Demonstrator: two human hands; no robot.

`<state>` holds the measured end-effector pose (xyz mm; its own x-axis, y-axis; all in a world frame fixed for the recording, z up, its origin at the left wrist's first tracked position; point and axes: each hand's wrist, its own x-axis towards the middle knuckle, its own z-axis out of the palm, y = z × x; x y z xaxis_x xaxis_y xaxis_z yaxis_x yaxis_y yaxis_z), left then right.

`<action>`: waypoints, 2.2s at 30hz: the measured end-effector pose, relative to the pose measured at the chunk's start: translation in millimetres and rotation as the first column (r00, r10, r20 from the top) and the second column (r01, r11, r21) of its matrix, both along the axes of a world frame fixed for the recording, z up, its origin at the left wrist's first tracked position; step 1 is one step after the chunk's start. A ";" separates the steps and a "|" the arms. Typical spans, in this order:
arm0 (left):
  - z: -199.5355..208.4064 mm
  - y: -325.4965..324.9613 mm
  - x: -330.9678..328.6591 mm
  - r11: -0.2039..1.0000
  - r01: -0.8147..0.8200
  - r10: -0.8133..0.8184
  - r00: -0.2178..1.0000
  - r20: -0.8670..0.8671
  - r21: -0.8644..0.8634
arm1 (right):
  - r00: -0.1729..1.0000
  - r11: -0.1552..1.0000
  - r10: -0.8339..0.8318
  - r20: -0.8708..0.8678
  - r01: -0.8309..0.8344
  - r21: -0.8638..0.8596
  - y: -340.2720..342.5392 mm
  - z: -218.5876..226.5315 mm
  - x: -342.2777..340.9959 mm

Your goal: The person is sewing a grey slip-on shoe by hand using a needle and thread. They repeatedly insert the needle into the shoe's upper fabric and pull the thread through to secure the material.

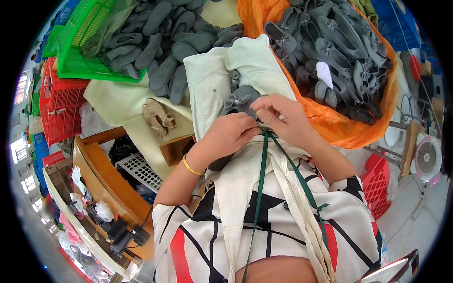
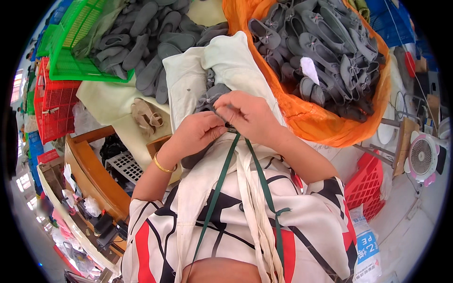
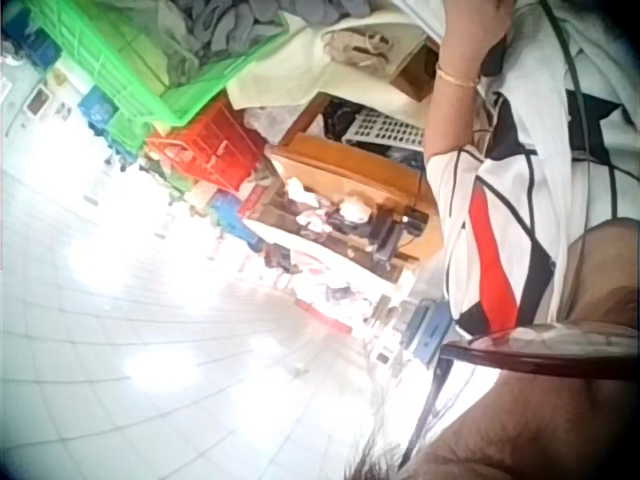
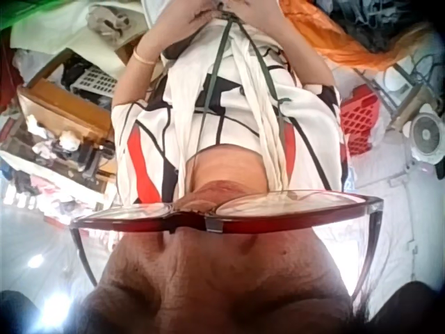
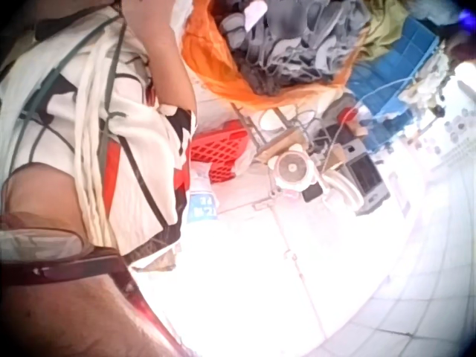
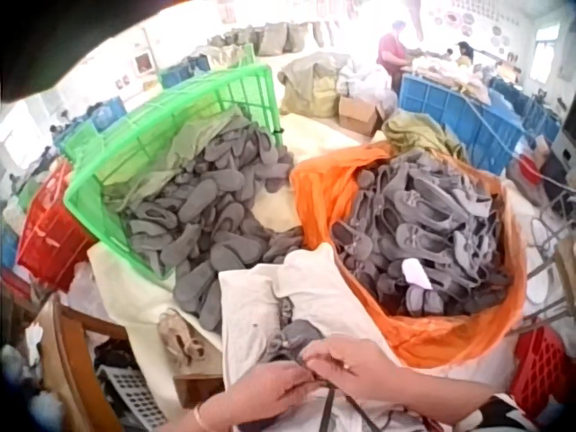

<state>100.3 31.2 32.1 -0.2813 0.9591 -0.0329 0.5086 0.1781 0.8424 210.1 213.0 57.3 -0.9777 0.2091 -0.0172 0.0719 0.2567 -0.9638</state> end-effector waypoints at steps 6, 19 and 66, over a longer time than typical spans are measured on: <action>-1.6 -8.3 15.6 0.997 0.027 -0.009 0.971 -0.239 0.069 | 0.877 0.802 0.117 0.465 -0.360 0.476 5.8 -52.3 21.6; -2.8 -7.3 24.8 0.989 -0.014 0.055 0.957 -0.286 0.145 | 0.911 0.955 0.074 0.406 -0.182 0.235 26.4 -46.6 42.6; -20.7 -14.5 12.0 0.856 -0.510 0.371 0.491 0.788 -0.085 | 0.994 0.984 0.091 0.055 -0.098 0.150 -5.8 -18.0 -6.6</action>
